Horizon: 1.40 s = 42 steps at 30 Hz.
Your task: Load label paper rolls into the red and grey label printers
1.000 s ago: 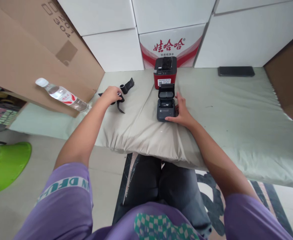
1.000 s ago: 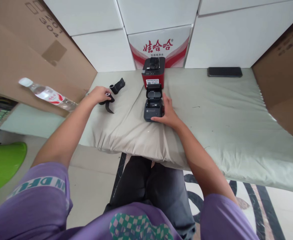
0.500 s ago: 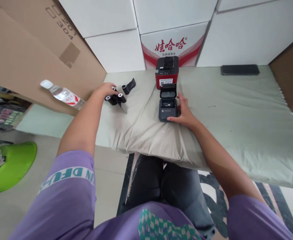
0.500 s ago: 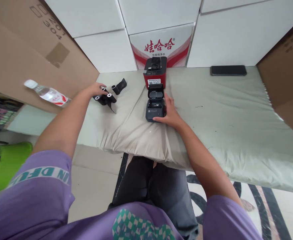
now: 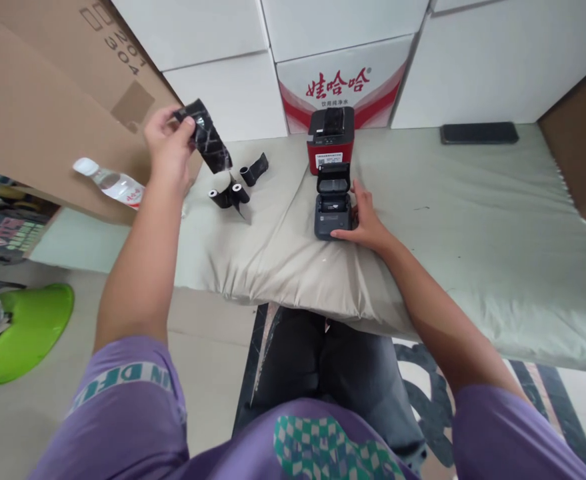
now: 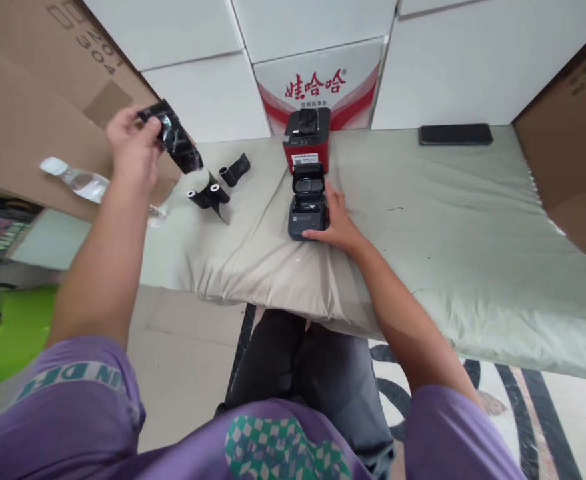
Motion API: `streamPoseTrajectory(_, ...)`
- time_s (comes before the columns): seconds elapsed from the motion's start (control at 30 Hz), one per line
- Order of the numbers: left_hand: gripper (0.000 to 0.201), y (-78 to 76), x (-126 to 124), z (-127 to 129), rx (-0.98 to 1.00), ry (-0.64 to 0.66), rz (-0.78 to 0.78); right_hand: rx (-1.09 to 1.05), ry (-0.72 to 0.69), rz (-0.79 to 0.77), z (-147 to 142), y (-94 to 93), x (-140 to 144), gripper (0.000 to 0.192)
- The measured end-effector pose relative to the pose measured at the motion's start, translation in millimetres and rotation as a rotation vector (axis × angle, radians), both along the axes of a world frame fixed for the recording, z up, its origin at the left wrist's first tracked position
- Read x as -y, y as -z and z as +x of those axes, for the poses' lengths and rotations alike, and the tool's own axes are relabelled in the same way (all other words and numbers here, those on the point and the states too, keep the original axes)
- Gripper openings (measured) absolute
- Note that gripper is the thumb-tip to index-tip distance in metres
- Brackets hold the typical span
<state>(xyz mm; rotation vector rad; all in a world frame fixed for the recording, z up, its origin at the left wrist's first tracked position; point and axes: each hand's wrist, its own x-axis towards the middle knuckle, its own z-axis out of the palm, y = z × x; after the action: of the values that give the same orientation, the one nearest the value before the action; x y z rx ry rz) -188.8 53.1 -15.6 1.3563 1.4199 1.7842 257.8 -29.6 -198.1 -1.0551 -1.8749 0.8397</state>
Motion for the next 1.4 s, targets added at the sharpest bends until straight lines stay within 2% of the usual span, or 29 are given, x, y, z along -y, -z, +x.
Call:
streamPoseTrajectory(0.07,0.040,3.8,12,20,0.049,0.102,0.157,0.005,-0.001,0.010,1,1.4,-1,0.159)
streamPoseTrajectory(0.13,0.047,13.3,23,48,0.102,0.162,0.219,0.005,-0.001,0.015,1,3.8,-3,0.158)
streamPoseTrajectory(0.2,0.045,26.3,33,82,0.146,0.193,0.196,0.008,0.002,0.023,1,6.1,-4,0.157)
streamPoseTrajectory(0.27,0.045,41.2,41,120,0.162,0.250,0.108,0.018,0.006,0.043,1,7.3,-4,0.157)
streamPoseTrajectory(0.4,0.058,73.7,58,190,0.155,0.358,0.026,0.032,0.009,0.074,3,3.8,-2,0.154)
streamPoseTrajectory(0.5,0.065,98.0,66,220,0.188,0.376,-0.026,0.021,0.035,0.103,5,-3.0,1,0.132)
streamPoseTrajectory(0.6,0.068,116.0,70,228,0.201,0.397,-0.055,0.003,0.089,0.197,6,-11.0,6,0.100)
streamPoseTrajectory(0.7,0.066,123.4,73,225,0.160,0.458,-0.074,0.011,0.134,0.291,3,-19.0,13,0.076)
streamPoseTrajectory(0.87,0.066,125.8,79,229,0.060,0.540,-0.148,0.043,0.136,0.360,-5,-29.4,24,0.057)
streamPoseTrajectory(0.93,0.067,127.9,81,234,0.035,0.536,-0.152,0.043,0.131,0.377,-7,-31.9,27,0.051)
streamPoseTrajectory(1.07,0.068,134.9,82,239,-0.024,0.464,-0.121,0.045,0.153,0.359,-8,-34.0,27,0.042)
streamPoseTrajectory(1.2,0.072,143.6,77,234,-0.109,0.411,-0.109,0.002,0.193,0.233,-13,-31.2,26,0.043)
streamPoseTrajectory(1.4,0.071,148.3,73,229,-0.195,0.590,0.011,-0.177,0.219,0.068,-16,-28.9,24,0.057)
